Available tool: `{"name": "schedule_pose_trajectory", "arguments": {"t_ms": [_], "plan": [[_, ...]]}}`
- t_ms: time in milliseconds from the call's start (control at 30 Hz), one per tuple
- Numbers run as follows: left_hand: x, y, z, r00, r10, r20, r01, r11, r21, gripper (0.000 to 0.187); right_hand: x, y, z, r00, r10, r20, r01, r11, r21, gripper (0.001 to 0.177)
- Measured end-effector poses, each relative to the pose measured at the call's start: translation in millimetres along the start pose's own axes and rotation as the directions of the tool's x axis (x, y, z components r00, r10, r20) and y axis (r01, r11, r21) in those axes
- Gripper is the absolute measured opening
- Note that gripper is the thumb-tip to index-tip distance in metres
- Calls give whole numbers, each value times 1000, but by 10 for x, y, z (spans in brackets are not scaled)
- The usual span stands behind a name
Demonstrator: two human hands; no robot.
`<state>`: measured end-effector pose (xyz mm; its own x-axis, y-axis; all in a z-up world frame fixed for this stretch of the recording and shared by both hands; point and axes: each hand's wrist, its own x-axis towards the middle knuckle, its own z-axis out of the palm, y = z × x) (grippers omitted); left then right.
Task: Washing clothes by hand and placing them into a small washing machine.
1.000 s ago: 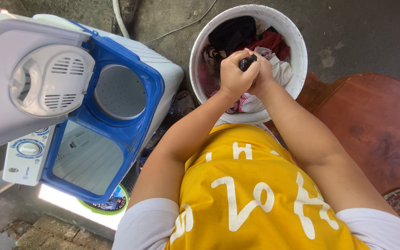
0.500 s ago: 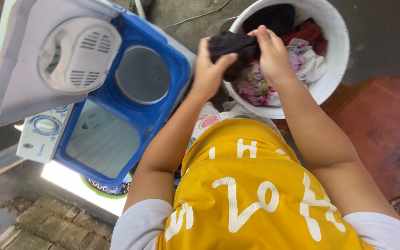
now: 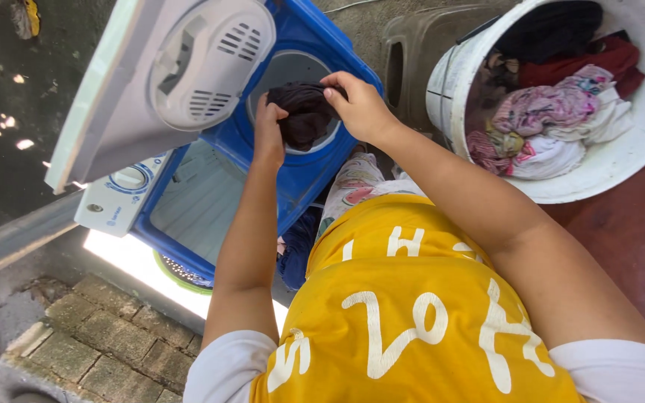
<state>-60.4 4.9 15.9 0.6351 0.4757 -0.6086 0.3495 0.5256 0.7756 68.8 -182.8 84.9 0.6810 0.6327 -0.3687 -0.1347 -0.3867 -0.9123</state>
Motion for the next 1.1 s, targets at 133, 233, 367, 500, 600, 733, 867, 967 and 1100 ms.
{"name": "schedule_pose_trajectory", "arguments": {"t_ms": [133,233,367,500,600,733,867,967,1100], "plan": [[374,-344,-300,998,4,-55,6,982,186,68,132,648,301,937,-341,73,348,902,-256,56],[550,-426,-357,999,10,-41,6,925,381,76,99,485,299,985,-84,149,131,929,-345,52],[590,-326,-216,999,-40,-19,45,902,430,74,50,96,126,971,144,190,-88,957,-276,40],[773,-512,-56,984,128,120,-165,911,378,58,26,63,-183,993,44,108,-40,998,-38,35],[596,-236,367,970,73,234,-148,935,321,48,-92,-31,-608,1000,10,-15,-8,993,114,28],[184,88,1019,937,59,345,-190,913,360,43,-350,193,-1327,976,30,-217,7,986,169,19],[-148,129,1531,864,136,485,-335,874,351,37,-802,298,-1871,845,-27,-535,-34,994,-104,16],[-373,192,1923,838,163,521,-408,821,400,37,-1071,478,-2088,747,-235,-622,-52,912,-406,19],[-665,162,2406,772,230,593,-572,659,489,40,-1224,850,-2175,742,-354,-570,-73,802,-593,46]]}}
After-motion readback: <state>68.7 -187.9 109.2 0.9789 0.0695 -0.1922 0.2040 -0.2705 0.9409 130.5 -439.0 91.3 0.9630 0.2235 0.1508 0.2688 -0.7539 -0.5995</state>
